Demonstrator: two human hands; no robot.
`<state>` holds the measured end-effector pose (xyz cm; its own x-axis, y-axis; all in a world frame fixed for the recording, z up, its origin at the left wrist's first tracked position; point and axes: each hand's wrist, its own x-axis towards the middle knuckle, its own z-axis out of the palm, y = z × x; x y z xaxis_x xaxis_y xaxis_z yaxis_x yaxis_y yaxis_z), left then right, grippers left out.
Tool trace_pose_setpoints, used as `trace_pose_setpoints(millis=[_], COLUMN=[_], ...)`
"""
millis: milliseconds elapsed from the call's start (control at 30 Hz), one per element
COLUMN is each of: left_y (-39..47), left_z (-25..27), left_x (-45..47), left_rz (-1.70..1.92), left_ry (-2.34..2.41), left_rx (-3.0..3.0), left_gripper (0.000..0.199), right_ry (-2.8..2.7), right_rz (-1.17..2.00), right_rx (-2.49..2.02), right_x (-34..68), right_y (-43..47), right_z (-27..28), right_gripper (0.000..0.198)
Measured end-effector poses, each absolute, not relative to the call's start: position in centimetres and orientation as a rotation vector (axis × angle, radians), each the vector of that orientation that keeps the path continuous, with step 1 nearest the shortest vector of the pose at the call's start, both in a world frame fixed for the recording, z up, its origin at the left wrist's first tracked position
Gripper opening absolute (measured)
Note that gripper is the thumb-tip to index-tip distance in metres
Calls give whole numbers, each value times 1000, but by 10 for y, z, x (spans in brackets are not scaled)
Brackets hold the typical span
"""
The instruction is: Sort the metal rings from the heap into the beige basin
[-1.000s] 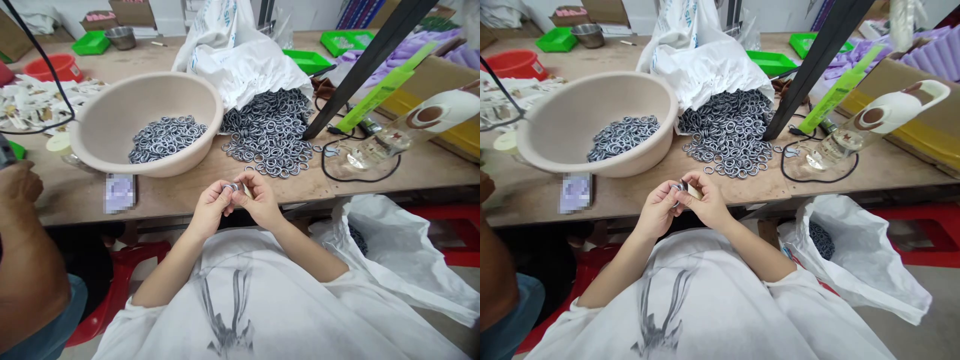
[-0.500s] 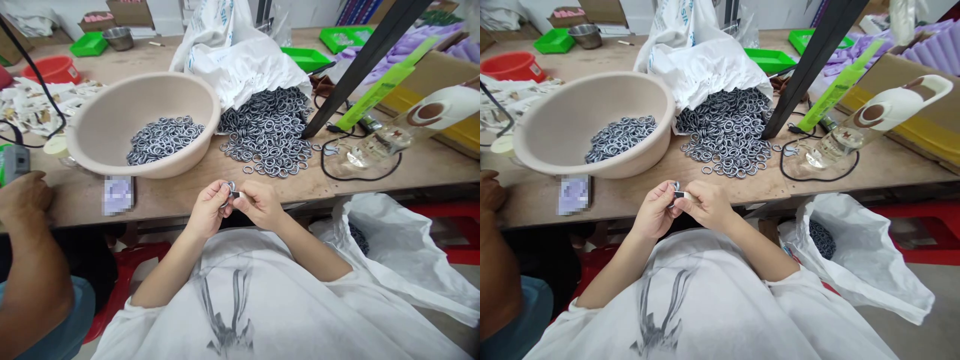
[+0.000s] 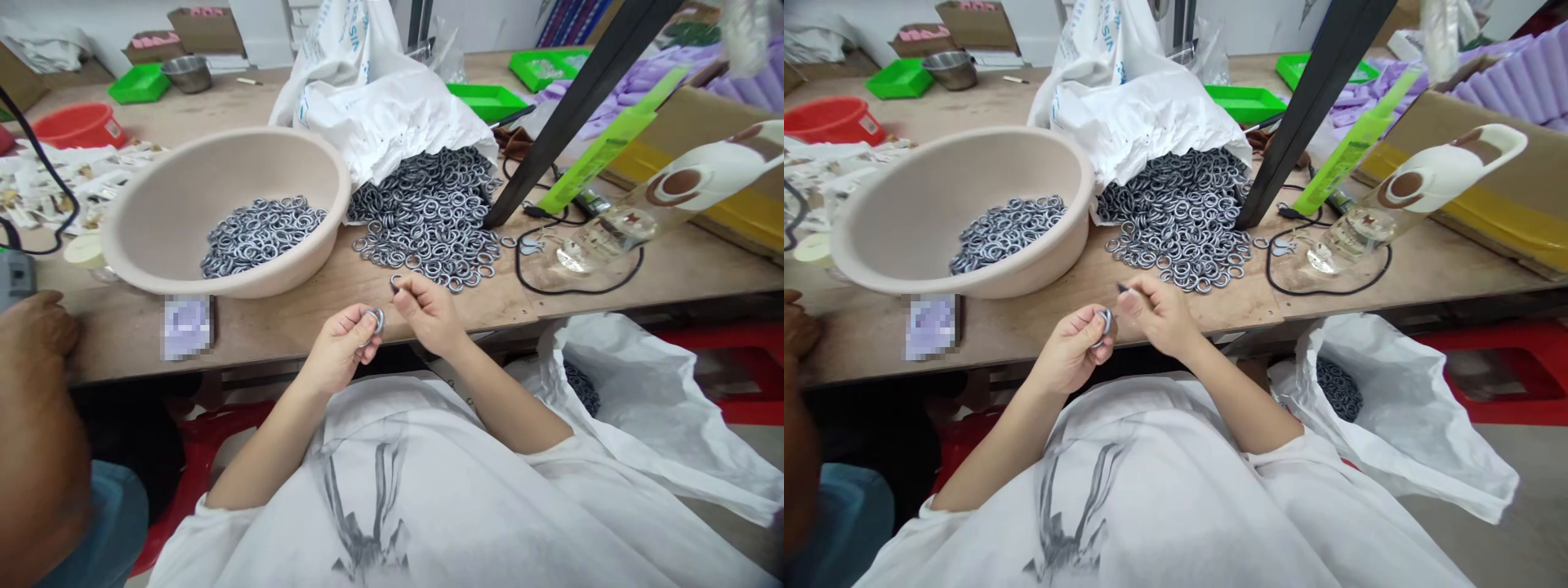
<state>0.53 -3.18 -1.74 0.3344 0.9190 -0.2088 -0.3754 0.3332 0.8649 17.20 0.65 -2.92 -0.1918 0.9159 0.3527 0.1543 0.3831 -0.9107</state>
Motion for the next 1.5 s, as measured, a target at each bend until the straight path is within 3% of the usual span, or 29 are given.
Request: trace_pose_setpoints(millis=[200,333,567,733,1267,1500], left_y=[-23,-17,8,19,19,17], left_z=[-20,-25,-37,-47,-57,-58], left_x=[4,-1,-2,-1,-3,-1], left_rz=[953,915,807,945,1081,1107], left_ry=[803,826,879,925,838,860], left_rx=[881,935,1109,1027,991,1016], left_gripper=[43,42,45,48,58,47], right_ry=[-1496,-1408,-1410,-1527,-1436,-1481], right_rz=[1352,1452,1227,959,996,981], right_rx=[-761,-751,-931,-1143,-1095,-1082], right_x=[157,154,164,179,183,181], right_y=[-4,3,19,22,40,39], right_z=[-29,-32,-45,-58,-78,-78], right_gripper=[45,46,50,48,36,36])
